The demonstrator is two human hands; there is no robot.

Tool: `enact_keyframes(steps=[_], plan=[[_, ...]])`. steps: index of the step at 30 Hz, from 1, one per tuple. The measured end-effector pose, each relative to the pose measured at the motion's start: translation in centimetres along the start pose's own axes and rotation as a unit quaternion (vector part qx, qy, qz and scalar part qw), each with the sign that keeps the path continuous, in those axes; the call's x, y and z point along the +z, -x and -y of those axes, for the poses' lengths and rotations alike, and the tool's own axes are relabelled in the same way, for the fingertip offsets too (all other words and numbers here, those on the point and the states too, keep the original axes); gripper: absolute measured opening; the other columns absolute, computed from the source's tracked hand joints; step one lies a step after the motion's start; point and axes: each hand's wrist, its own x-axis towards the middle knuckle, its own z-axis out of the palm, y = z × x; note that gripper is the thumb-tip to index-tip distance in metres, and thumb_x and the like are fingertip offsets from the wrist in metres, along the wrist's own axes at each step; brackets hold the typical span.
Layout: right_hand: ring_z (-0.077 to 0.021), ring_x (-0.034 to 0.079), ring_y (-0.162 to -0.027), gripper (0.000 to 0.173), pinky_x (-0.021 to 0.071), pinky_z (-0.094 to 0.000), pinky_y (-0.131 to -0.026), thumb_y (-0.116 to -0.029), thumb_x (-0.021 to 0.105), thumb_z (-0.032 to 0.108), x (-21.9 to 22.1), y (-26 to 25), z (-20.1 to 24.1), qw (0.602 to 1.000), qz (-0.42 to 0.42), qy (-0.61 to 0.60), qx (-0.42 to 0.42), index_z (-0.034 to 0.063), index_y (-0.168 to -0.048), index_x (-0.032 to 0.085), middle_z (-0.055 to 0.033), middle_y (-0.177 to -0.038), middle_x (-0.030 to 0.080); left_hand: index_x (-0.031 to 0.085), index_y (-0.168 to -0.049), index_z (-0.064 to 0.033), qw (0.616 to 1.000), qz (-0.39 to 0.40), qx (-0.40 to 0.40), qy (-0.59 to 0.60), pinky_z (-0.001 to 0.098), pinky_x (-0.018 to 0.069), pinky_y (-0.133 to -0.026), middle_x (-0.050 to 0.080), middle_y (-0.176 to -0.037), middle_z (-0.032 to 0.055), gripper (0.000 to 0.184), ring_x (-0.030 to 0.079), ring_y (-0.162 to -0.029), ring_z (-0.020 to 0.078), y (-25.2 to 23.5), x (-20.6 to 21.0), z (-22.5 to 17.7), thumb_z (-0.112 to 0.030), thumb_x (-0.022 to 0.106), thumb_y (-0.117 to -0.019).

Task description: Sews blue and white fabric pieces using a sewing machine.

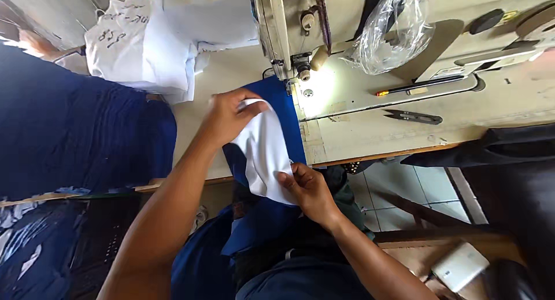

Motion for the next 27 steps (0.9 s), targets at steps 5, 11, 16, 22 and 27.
enact_keyframes(steps=[5, 11, 16, 22, 27], plan=[[-0.0051, 0.07, -0.073, 0.015, 0.0594, -0.0237, -0.069, -0.1024, 0.062, 0.014, -2.0, -0.2, -0.6, 0.999, -0.041, 0.004, 0.035, 0.001, -0.102, 0.069, -0.0009, -0.081, 0.073, 0.078, -0.101, -0.0104, 0.993, 0.11, 0.008, 0.034, 0.0373, 0.0576, -0.087, 0.076, -0.095, 0.0022, 0.023, 0.071, -0.09, 0.0092, -3.6, 2.4, 2.3, -0.03, 0.081, -0.0882], [-0.0072, 0.07, -0.073, 0.015, 0.0602, -0.0256, -0.07, -0.1025, 0.063, 0.014, -1.9, -0.5, -1.3, 0.997, -0.039, -0.024, 0.065, 0.0007, -0.101, 0.069, -0.0021, -0.081, 0.073, 0.075, -0.12, -0.0122, 0.989, 0.131, -0.002, 0.064, 0.0258, 0.0573, -0.088, 0.076, -0.109, -0.0014, 0.024, 0.07, -0.094, 0.0017, -4.1, 1.7, 2.8, -0.023, 0.06, -0.1044], [-0.007, 0.071, -0.073, 0.015, 0.0611, -0.0248, -0.071, -0.1002, 0.067, 0.015, -1.5, -0.4, -1.9, 0.997, -0.033, -0.016, 0.066, 0.0003, -0.101, 0.07, -0.0028, -0.082, 0.074, 0.074, -0.097, -0.0066, 0.999, 0.04, -0.019, 0.013, 0.0224, 0.0493, -0.067, 0.067, -0.078, -0.0018, 0.032, 0.057, -0.067, -0.0001, -5.1, 3.9, 2.6, -0.037, 0.064, -0.1015], [-0.0075, 0.072, -0.074, 0.015, 0.0611, -0.0249, -0.071, -0.1012, 0.065, 0.015, -2.1, -0.2, -1.8, 0.995, -0.043, -0.024, 0.085, 0.0005, -0.101, 0.07, -0.0034, -0.083, 0.075, 0.078, -0.102, -0.0097, 0.996, 0.066, -0.04, 0.038, 0.0214, 0.0546, -0.076, 0.074, -0.087, -0.0016, 0.024, 0.065, -0.076, -0.001, -5.7, 5.0, 3.0, -0.032, 0.072, -0.0972], [-0.0074, 0.071, -0.074, 0.014, 0.0608, -0.0242, -0.071, -0.1012, 0.065, 0.014, -2.0, -0.3, -1.7, 0.994, -0.047, -0.034, 0.088, 0.0005, -0.102, 0.07, -0.0035, -0.083, 0.075, 0.076, -0.113, -0.0109, 0.993, 0.105, -0.04, 0.042, 0.023, 0.0563, -0.083, 0.075, -0.1, 0.0, 0.021, 0.068, -0.087, 0.0017, -5.7, 5.3, 3.6, -0.023, 0.063, -0.1032]])
